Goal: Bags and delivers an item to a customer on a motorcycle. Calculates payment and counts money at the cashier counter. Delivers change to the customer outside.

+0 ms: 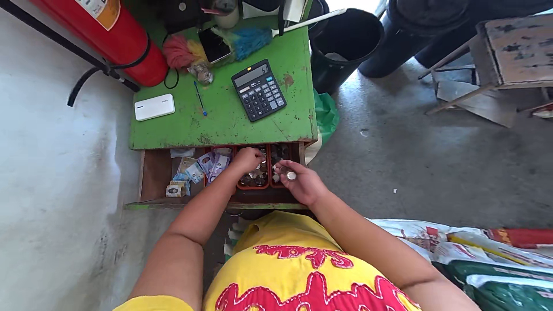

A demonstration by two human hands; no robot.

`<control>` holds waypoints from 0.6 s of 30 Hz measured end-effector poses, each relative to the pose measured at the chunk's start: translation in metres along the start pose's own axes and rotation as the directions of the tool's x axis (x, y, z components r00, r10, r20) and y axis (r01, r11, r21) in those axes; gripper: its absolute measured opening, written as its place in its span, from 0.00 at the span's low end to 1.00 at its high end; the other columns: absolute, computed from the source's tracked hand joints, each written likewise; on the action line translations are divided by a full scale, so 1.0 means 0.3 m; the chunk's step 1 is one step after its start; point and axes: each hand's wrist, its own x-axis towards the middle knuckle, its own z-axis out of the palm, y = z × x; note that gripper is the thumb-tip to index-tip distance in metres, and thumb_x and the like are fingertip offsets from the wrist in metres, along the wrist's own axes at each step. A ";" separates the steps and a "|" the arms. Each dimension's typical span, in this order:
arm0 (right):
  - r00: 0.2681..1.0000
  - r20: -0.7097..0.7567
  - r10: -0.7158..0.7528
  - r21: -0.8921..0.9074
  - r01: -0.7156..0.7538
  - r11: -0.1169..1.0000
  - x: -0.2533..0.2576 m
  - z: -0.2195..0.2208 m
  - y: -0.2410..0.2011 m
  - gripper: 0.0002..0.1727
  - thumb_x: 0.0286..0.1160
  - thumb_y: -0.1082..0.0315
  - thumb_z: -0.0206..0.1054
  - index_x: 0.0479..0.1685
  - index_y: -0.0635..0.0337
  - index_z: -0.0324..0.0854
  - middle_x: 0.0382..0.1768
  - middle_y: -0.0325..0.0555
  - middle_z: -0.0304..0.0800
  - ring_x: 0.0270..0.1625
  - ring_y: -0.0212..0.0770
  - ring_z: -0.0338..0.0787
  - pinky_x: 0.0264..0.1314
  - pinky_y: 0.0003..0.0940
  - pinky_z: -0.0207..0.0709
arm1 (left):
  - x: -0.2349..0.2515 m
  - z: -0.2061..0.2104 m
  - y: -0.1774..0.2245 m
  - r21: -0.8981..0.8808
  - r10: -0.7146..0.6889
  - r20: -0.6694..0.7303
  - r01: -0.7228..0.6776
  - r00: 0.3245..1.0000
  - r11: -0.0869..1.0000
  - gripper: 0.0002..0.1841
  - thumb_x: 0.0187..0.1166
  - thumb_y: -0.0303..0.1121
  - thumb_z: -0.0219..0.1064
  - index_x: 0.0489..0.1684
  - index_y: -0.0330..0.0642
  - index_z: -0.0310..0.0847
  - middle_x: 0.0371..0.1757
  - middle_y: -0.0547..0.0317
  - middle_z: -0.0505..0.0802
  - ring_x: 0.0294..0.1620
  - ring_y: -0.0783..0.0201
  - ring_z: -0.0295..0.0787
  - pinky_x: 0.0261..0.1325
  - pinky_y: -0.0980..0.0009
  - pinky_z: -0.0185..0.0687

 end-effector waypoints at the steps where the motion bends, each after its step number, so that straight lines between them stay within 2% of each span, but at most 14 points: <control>1: 0.998 0.029 -0.060 -0.021 0.061 0.998 -0.035 -0.029 -0.032 0.17 0.95 0.67 0.46 0.59 0.66 0.79 0.50 0.51 0.91 0.47 0.40 0.92 0.52 0.31 0.86 | 0.010 0.014 0.008 0.042 0.026 -0.009 -0.026 1.000 0.999 0.15 0.90 0.38 0.61 0.58 0.39 0.91 0.58 0.42 0.94 0.65 0.45 0.89 0.74 0.40 0.77; 4: 0.980 -0.002 -0.199 0.002 0.199 0.980 -0.104 -0.135 -0.125 0.18 0.96 0.66 0.45 0.65 0.64 0.78 0.53 0.51 0.92 0.50 0.40 0.94 0.54 0.33 0.88 | 0.054 0.075 0.038 0.161 0.098 -0.024 -0.093 0.995 0.983 0.15 0.90 0.36 0.59 0.65 0.45 0.90 0.64 0.46 0.93 0.70 0.45 0.88 0.76 0.40 0.77; 6: 0.967 -0.071 -0.245 0.086 0.251 0.964 -0.133 -0.194 -0.171 0.19 0.95 0.64 0.46 0.63 0.64 0.80 0.53 0.52 0.93 0.51 0.42 0.95 0.53 0.33 0.89 | 0.096 0.121 0.053 0.253 0.116 -0.023 -0.106 0.993 0.962 0.16 0.89 0.35 0.59 0.67 0.48 0.89 0.65 0.44 0.93 0.70 0.42 0.88 0.73 0.37 0.79; 8: 0.954 -0.136 -0.267 0.159 0.287 0.944 -0.152 -0.233 -0.197 0.20 0.95 0.62 0.44 0.59 0.63 0.81 0.50 0.52 0.94 0.50 0.43 0.95 0.52 0.34 0.90 | 0.130 0.154 0.073 0.362 0.093 -0.010 -0.083 0.996 0.928 0.16 0.90 0.37 0.59 0.66 0.46 0.88 0.62 0.41 0.92 0.67 0.39 0.89 0.67 0.35 0.82; 11: 0.946 -0.198 -0.255 0.225 0.297 0.928 -0.167 -0.264 -0.203 0.21 0.94 0.61 0.42 0.58 0.61 0.80 0.49 0.50 0.94 0.49 0.42 0.96 0.50 0.33 0.90 | 0.142 0.177 0.120 0.506 0.070 -0.047 -0.037 0.996 0.862 0.18 0.90 0.41 0.60 0.61 0.38 0.88 0.61 0.37 0.92 0.66 0.37 0.89 0.65 0.36 0.82; 13: 0.951 -0.221 -0.217 0.271 0.274 0.923 -0.171 -0.272 -0.191 0.20 0.94 0.61 0.42 0.58 0.62 0.80 0.48 0.51 0.94 0.48 0.42 0.96 0.49 0.33 0.90 | 0.135 0.185 0.155 0.569 0.039 -0.049 -0.004 0.998 0.822 0.15 0.89 0.33 0.58 0.61 0.36 0.86 0.62 0.36 0.91 0.67 0.35 0.87 0.65 0.37 0.82; 15: 0.957 -0.231 -0.174 0.310 0.243 0.919 -0.169 -0.275 -0.177 0.19 0.93 0.63 0.44 0.58 0.63 0.79 0.47 0.52 0.93 0.47 0.43 0.96 0.48 0.33 0.90 | 0.126 0.189 0.190 0.602 -0.016 -0.045 0.040 0.999 0.797 0.14 0.85 0.25 0.58 0.59 0.35 0.87 0.60 0.35 0.91 0.65 0.34 0.88 0.60 0.36 0.84; 18: 0.964 -0.238 -0.119 0.348 0.199 0.916 -0.168 -0.277 -0.161 0.18 0.92 0.64 0.46 0.58 0.64 0.79 0.48 0.54 0.93 0.46 0.44 0.96 0.48 0.33 0.90 | 0.129 0.209 0.200 0.608 -0.020 -0.058 0.052 0.998 0.792 0.12 0.83 0.23 0.60 0.55 0.33 0.87 0.57 0.35 0.92 0.62 0.34 0.89 0.60 0.37 0.84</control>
